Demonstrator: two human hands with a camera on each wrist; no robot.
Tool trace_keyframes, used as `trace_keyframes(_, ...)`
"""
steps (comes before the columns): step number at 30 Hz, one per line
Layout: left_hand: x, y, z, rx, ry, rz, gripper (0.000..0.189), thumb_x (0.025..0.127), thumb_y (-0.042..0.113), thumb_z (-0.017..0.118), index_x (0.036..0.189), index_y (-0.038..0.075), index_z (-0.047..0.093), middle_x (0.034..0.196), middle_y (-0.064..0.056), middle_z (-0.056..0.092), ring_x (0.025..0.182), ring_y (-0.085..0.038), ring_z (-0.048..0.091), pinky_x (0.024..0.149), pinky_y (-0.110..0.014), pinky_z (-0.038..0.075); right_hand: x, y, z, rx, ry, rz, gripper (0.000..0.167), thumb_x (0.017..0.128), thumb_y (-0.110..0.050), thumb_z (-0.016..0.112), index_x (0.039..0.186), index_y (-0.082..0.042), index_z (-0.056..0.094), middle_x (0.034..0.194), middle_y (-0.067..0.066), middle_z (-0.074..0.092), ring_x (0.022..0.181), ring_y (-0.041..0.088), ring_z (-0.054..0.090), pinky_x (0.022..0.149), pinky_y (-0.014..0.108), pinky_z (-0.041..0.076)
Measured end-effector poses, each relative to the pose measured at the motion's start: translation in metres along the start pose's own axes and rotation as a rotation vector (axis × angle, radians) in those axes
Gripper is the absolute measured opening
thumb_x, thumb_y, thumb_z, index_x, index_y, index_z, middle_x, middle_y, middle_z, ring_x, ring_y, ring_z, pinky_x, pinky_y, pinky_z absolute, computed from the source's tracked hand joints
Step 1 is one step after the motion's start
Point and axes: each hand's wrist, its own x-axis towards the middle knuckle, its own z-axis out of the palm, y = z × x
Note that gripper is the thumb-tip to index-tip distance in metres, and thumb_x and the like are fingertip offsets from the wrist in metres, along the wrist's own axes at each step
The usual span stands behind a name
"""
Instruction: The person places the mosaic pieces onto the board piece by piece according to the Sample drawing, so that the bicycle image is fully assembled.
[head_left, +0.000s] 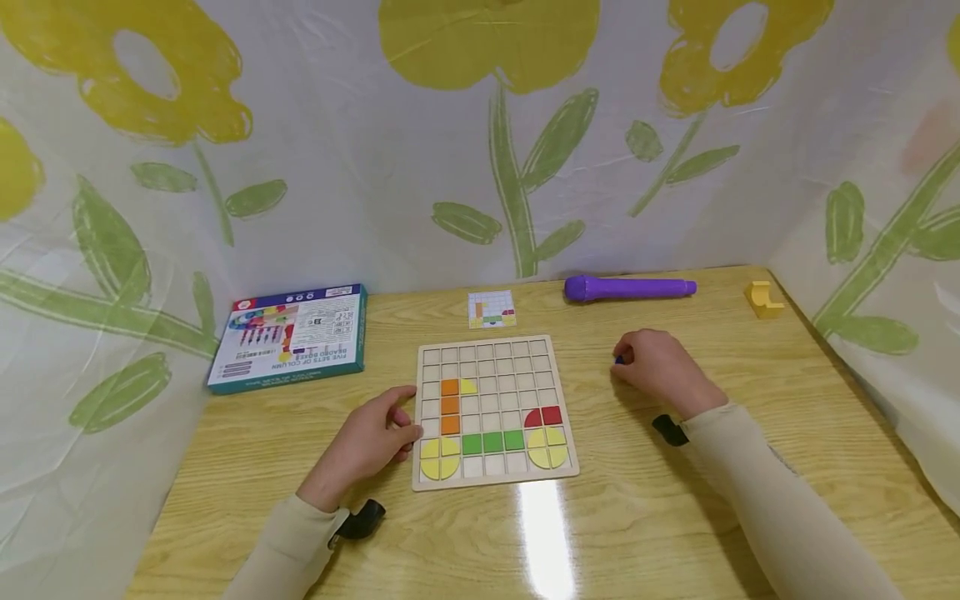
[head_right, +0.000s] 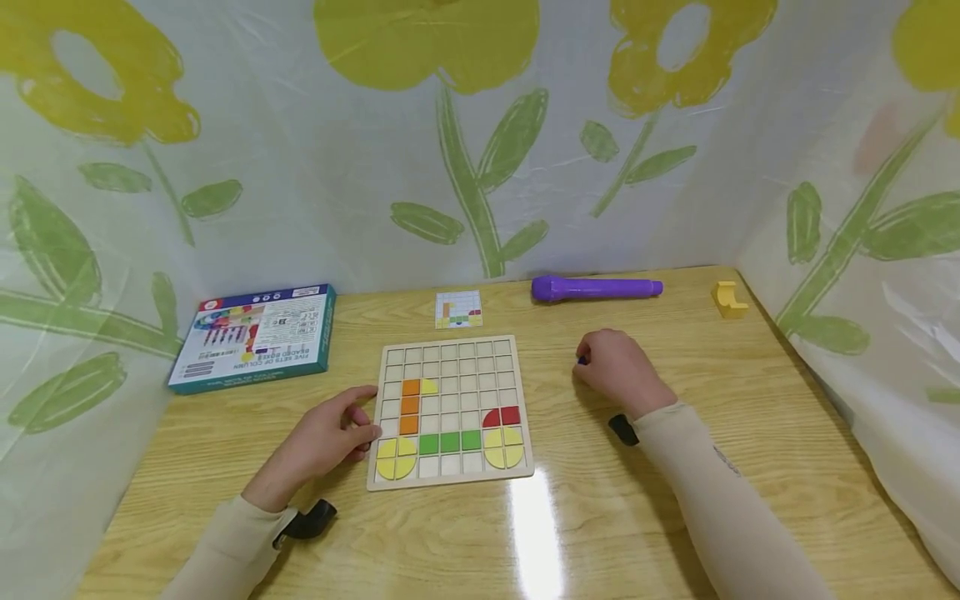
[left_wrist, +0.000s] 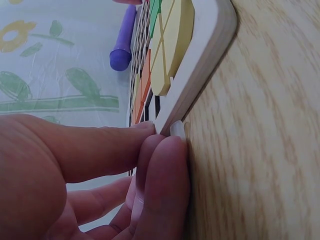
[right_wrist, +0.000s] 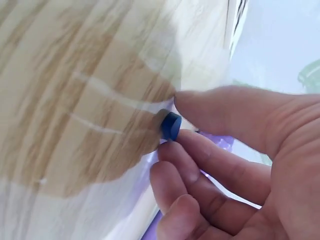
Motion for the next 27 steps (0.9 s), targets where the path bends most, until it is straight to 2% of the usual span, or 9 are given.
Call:
trace_keyframes(8, 0.001, -0.001, 0.001, -0.003, 0.004, 0.002, 0.066, 0.102, 0.014, 0.076, 0.161, 0.015, 0.048, 0.106, -0.009, 0.064, 0.073, -0.019, 0.064, 0.065, -0.027, 0.056, 0.0, 0.0, 0.0, 0.014, 0.005, -0.044, 0.018, 0.099, -0.009, 0.073, 0.114, -0.002, 0.079, 0.107, 0.015, 0.078, 0.099, 0.029, 0.072, 0.094, 0.052, 0.06)
trace_keyframes(17, 0.0, -0.001, 0.002, -0.014, 0.002, 0.003, 0.065, 0.102, 0.013, 0.075, 0.161, 0.014, 0.049, 0.105, -0.009, 0.064, 0.072, -0.019, 0.064, 0.064, -0.027, 0.055, -0.001, -0.011, 0.005, 0.038, -0.022, -0.1, 0.022, 0.091, 0.0, 0.068, 0.109, -0.005, 0.08, 0.103, 0.009, 0.078, 0.096, 0.025, 0.07, 0.093, 0.049, 0.06)
trace_keyframes(21, -0.001, -0.001, 0.003, -0.015, 0.001, -0.002, 0.065, 0.102, 0.013, 0.076, 0.161, 0.013, 0.049, 0.105, -0.009, 0.064, 0.073, -0.019, 0.064, 0.064, -0.027, 0.055, -0.007, -0.027, 0.006, 0.056, -0.02, -0.152, 0.019, 0.092, -0.001, 0.071, 0.108, -0.005, 0.081, 0.099, 0.006, 0.077, 0.09, 0.021, 0.067, 0.089, 0.044, 0.06)
trace_keyframes(27, 0.0, 0.001, 0.001, -0.001, 0.011, -0.002, 0.064, 0.102, 0.014, 0.076, 0.16, 0.014, 0.05, 0.105, -0.008, 0.064, 0.073, -0.019, 0.064, 0.064, -0.028, 0.055, -0.023, -0.071, 0.013, 0.041, -0.003, -0.331, 0.015, 0.093, -0.003, 0.079, 0.107, -0.004, 0.081, 0.095, 0.004, 0.074, 0.085, 0.014, 0.066, 0.083, 0.036, 0.061)
